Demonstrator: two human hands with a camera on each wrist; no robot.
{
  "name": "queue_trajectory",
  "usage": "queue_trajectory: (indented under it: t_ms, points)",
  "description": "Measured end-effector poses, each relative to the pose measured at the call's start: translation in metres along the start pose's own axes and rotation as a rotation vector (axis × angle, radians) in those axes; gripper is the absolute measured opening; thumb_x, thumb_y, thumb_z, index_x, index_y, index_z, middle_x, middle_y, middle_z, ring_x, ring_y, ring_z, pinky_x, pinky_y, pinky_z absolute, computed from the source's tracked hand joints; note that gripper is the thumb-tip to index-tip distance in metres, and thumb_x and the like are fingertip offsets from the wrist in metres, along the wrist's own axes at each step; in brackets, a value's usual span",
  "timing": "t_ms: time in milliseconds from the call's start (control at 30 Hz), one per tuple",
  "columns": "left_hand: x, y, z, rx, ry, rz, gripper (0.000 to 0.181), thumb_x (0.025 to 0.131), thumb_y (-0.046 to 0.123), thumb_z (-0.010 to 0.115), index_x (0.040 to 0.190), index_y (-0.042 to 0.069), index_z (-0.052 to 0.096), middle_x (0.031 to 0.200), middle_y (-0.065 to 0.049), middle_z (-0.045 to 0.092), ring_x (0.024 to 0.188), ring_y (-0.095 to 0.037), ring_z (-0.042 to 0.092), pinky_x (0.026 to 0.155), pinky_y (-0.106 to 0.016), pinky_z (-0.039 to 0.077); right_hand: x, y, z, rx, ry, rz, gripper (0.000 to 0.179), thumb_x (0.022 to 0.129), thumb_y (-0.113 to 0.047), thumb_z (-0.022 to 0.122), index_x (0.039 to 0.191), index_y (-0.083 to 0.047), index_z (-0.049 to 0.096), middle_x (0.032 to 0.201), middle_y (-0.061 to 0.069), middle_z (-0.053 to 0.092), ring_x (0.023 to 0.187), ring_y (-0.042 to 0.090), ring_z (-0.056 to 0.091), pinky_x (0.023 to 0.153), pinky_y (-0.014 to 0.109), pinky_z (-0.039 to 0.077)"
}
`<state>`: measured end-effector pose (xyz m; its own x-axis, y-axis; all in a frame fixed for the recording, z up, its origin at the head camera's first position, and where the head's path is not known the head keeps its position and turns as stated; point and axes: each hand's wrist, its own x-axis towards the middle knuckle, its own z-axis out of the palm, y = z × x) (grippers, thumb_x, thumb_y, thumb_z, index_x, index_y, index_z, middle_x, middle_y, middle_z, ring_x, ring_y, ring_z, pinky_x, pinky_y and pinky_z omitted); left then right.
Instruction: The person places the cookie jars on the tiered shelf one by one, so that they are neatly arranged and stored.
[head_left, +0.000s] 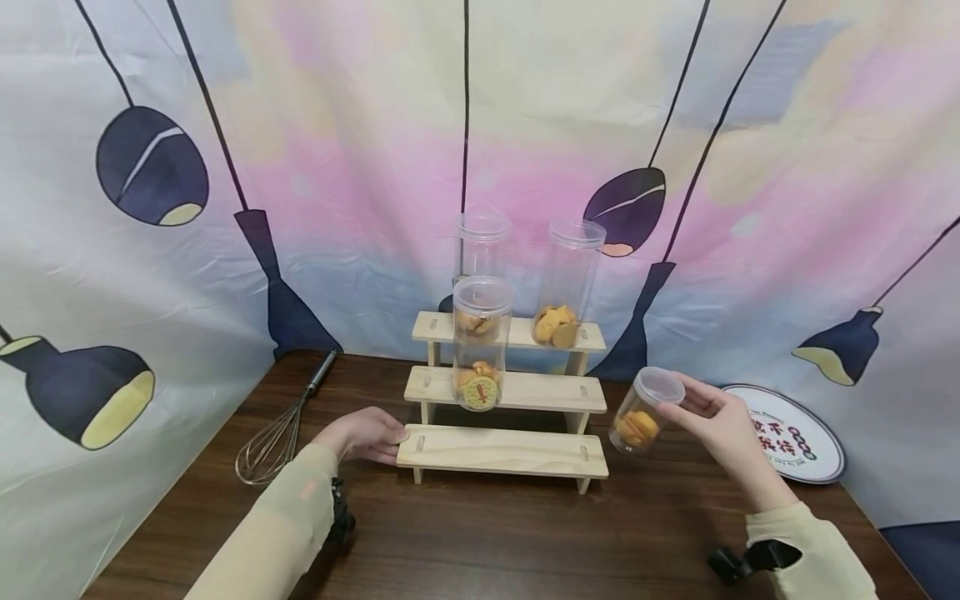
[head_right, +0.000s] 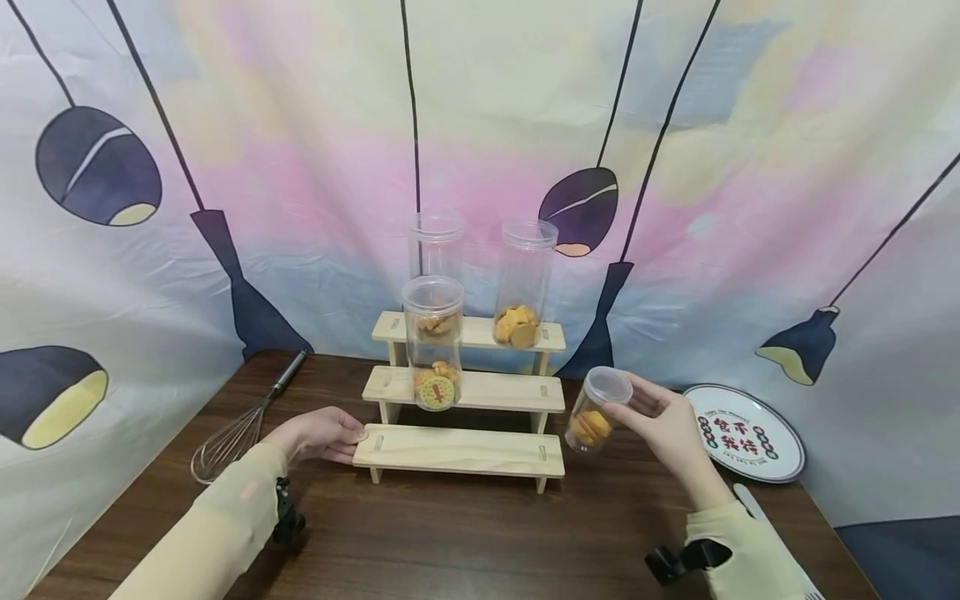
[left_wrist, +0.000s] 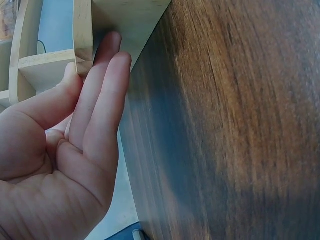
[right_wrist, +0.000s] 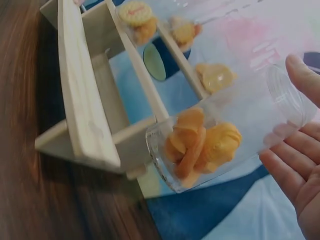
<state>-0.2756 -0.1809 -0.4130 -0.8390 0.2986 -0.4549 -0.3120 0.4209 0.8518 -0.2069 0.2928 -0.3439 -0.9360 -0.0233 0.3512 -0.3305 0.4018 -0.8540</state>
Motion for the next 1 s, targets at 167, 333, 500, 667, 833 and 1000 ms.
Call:
queue_trajectory:
  t_ms: [167, 333, 500, 667, 833, 1000]
  points:
    - [0.001, 0.0, 0.001, -0.021, -0.001, 0.004, 0.029, 0.097, 0.003, 0.051, 0.118, -0.017, 0.054, 0.094, -0.015, 0.069, 0.084, -0.02, 0.069, 0.08, -0.039, 0.058, 0.012, -0.008, 0.014, 0.027, -0.011, -0.015, 0.056, 0.087, -0.014, 0.07, 0.135, 0.005, 0.049, 0.112, -0.022, 0.063, 0.099, -0.007, 0.06, 0.08, 0.013, 0.052]
    - [0.003, 0.001, 0.002, -0.026, -0.007, 0.013, 0.027, 0.096, 0.003, 0.052, 0.114, -0.017, 0.056, 0.095, -0.02, 0.07, 0.083, -0.021, 0.069, 0.079, -0.039, 0.058, 0.023, -0.017, 0.026, 0.047, -0.022, -0.038, 0.056, 0.086, -0.013, 0.071, 0.134, 0.006, 0.05, 0.112, -0.015, 0.065, 0.097, -0.005, 0.061, 0.081, 0.014, 0.052]
    - [0.004, 0.001, 0.001, -0.007, 0.0, 0.01, 0.027, 0.096, 0.003, 0.052, 0.113, -0.017, 0.058, 0.097, -0.023, 0.069, 0.081, -0.021, 0.07, 0.077, -0.039, 0.059, 0.036, -0.025, 0.042, 0.013, -0.011, -0.034, 0.056, 0.085, -0.019, 0.073, 0.132, 0.002, 0.053, 0.122, 0.014, 0.062, 0.096, -0.007, 0.061, 0.081, 0.012, 0.051]
    - [0.002, 0.002, 0.0, 0.011, -0.003, 0.01, 0.027, 0.097, 0.003, 0.052, 0.114, -0.017, 0.057, 0.098, -0.024, 0.069, 0.082, -0.022, 0.07, 0.078, -0.039, 0.059, 0.051, -0.028, 0.059, 0.015, -0.041, -0.039, 0.055, 0.083, -0.02, 0.075, 0.13, 0.002, 0.055, 0.122, 0.023, 0.06, 0.093, -0.006, 0.062, 0.08, 0.013, 0.052]
    - [0.001, 0.002, 0.0, 0.016, -0.01, 0.012, 0.028, 0.097, 0.004, 0.052, 0.115, -0.017, 0.057, 0.099, -0.025, 0.069, 0.084, -0.024, 0.07, 0.078, -0.04, 0.058, 0.062, -0.028, 0.074, 0.053, -0.075, -0.039, 0.057, 0.083, -0.02, 0.076, 0.132, 0.001, 0.054, 0.123, 0.021, 0.06, 0.095, -0.004, 0.062, 0.081, 0.014, 0.052]
    - [0.001, 0.001, 0.001, 0.015, -0.01, 0.009, 0.029, 0.097, 0.004, 0.052, 0.116, -0.017, 0.057, 0.1, -0.025, 0.068, 0.085, -0.024, 0.07, 0.079, -0.04, 0.058, 0.067, -0.026, 0.083, 0.089, -0.083, -0.036, 0.056, 0.081, -0.021, 0.077, 0.13, -0.003, 0.057, 0.122, 0.02, 0.062, 0.096, 0.0, 0.064, 0.082, 0.017, 0.053]
